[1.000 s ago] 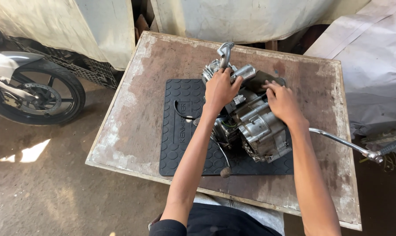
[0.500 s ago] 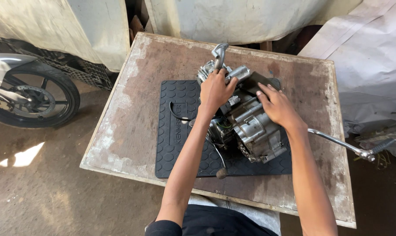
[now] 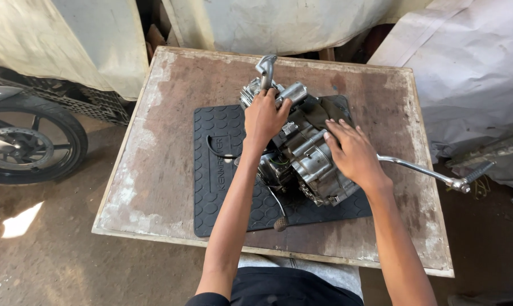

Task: Inspecting and disassembling components of a motorcycle engine on a workbench.

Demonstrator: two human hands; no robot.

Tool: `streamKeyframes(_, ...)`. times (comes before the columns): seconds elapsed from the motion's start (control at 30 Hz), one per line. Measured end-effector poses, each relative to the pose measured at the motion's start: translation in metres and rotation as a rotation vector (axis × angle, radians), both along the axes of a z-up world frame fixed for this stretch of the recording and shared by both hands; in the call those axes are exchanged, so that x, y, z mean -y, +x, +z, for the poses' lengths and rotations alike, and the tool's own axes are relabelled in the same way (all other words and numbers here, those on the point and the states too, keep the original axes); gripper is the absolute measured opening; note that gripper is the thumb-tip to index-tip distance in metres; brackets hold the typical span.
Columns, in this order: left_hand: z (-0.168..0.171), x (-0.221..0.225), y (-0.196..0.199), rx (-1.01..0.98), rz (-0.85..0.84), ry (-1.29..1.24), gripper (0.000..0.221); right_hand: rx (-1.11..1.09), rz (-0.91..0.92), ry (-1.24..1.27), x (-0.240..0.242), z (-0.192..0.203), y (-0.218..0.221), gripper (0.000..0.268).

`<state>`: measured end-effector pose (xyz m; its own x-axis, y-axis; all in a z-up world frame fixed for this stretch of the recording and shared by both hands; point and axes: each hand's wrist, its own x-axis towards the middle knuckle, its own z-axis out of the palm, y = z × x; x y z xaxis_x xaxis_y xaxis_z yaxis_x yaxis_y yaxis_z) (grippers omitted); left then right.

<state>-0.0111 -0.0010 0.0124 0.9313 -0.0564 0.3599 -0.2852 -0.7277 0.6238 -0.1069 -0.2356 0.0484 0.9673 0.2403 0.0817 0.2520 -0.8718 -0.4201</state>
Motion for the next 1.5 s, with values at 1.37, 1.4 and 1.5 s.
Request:
streamKeyframes(1.37,0.010,0.001,-0.010,0.054,0.006,-0.077,0.048,-0.123,0.040,0.860,0.038,0.028,0.023,0.019)
streamKeyframes(1.4,0.013,0.001,-0.015,0.098,-0.051,-0.170,0.053,-0.230,0.074,1.152,0.035,0.037,0.020,0.019)
streamKeyframes(1.5,0.022,0.002,-0.038,0.055,-0.212,-0.380,0.056,-0.285,0.047,1.390,0.006,0.075,0.000,0.014)
